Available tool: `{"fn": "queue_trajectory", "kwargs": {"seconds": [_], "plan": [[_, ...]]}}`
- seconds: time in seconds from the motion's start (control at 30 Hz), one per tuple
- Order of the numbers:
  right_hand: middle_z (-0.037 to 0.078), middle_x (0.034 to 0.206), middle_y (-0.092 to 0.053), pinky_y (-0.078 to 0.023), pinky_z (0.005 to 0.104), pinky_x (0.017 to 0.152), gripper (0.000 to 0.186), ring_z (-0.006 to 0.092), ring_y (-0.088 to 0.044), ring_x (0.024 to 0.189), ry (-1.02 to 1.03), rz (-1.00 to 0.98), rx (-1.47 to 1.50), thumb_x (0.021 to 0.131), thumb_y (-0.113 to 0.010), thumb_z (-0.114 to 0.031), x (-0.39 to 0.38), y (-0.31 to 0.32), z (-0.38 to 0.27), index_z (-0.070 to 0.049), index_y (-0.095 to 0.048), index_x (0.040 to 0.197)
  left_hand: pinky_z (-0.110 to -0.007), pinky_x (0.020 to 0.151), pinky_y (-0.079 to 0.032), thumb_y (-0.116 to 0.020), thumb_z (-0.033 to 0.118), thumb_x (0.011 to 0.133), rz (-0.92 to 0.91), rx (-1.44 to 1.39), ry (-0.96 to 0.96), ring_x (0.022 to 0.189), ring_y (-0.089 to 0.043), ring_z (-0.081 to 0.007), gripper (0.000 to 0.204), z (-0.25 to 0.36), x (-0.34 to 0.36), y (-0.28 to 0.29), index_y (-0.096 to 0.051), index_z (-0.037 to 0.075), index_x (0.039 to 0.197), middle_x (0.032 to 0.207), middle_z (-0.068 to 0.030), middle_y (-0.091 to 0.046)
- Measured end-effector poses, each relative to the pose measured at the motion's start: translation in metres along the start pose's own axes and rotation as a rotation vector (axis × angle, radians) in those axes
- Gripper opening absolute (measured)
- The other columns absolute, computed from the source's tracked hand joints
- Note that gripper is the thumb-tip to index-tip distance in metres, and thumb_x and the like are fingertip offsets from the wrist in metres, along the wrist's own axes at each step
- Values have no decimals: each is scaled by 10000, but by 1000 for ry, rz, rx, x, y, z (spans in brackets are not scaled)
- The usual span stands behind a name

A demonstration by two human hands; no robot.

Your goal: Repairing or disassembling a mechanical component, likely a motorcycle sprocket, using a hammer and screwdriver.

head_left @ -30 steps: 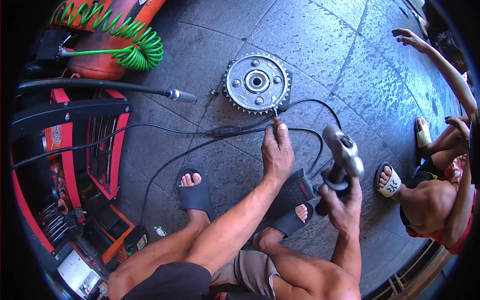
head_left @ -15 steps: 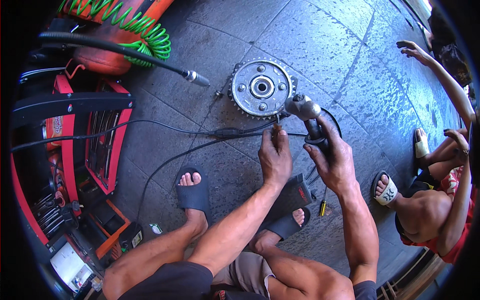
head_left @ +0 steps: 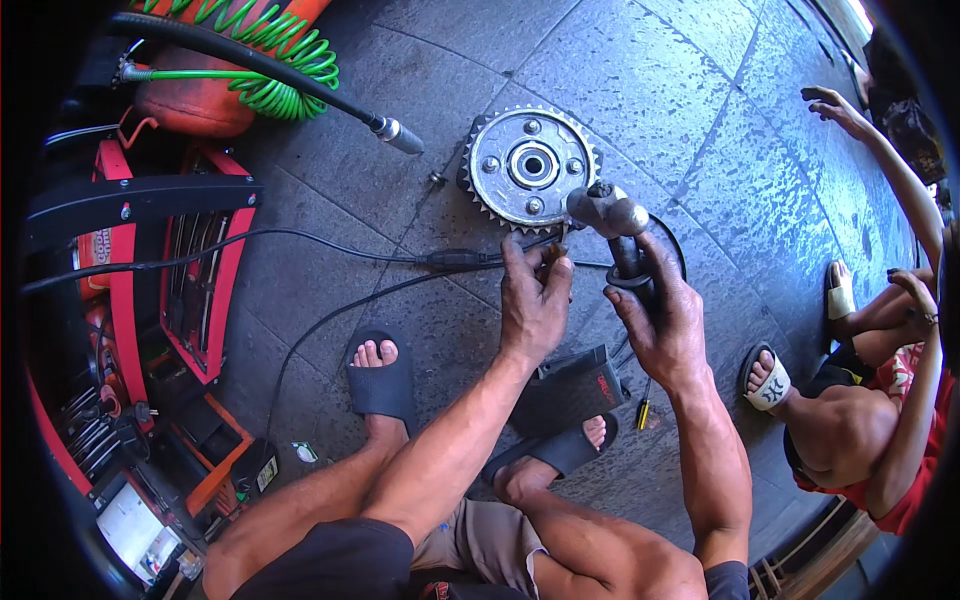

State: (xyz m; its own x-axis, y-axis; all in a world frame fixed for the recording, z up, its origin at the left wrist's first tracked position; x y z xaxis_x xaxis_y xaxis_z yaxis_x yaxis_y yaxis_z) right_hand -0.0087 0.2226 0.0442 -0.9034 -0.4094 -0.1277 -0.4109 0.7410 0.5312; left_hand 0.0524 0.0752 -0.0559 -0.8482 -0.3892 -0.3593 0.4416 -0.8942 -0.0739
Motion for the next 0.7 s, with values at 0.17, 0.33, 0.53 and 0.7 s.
{"fn": "queue_trajectory", "kwargs": {"seconds": [0.17, 0.33, 0.53, 0.7], "plan": [[270, 1167, -681, -563, 421, 874, 687, 385, -711, 1063, 1, 11, 67, 840, -809, -69, 3, 2, -5, -31, -494, 1449, -236, 577, -477, -577, 133, 1018, 22, 48, -54, 681, -560, -81, 416, -5, -2, -1, -318, -6, 1313, 946, -77, -611], [268, 1187, -678, -562, 418, 886, 698, 401, -701, 1087, 23, -2, 15, 834, -813, -73, 0, 0, 0, -26, -491, 1452, -338, 814, -513, -595, 107, 1000, 42, 114, -14, 895, -653, -198, 615, 5, -6, -3, -196, -90, 1425, 1025, -155, -654], [267, 1250, -661, -560, 431, 918, 703, 403, -679, 1144, 0, -41, -12, 833, -809, -69, -2, -3, -1, -35, -490, 1459, -342, 788, -523, -598, 70, 988, 216, 135, -119, 868, -673, -202, 779, 15, -13, -12, -60, -67, 1534, 1003, -149, -659], [269, 1263, -654, -560, 436, 932, 711, 406, -669, 1164, -14, -66, 1, 831, -808, -62, 1, -5, 6, -35, -484, 1462, -332, 781, -528, -589, 54, 984, 225, 82, -35, 851, -678, -200, 903, 16, -14, -12, 85, -39, 1579, 1007, -153, -662]]}}
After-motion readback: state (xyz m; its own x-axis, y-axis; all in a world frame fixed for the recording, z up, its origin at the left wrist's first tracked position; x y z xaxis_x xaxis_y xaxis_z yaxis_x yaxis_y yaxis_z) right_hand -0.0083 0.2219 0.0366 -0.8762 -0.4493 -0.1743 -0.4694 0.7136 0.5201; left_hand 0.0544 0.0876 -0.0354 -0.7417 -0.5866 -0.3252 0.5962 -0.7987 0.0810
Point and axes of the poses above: each hand's wrist, its own x-axis towards the middle knuckle, its own y-axis out of the back of the hand, z = x × y, the point moved 6 cm from there along x, towards the middle knuckle
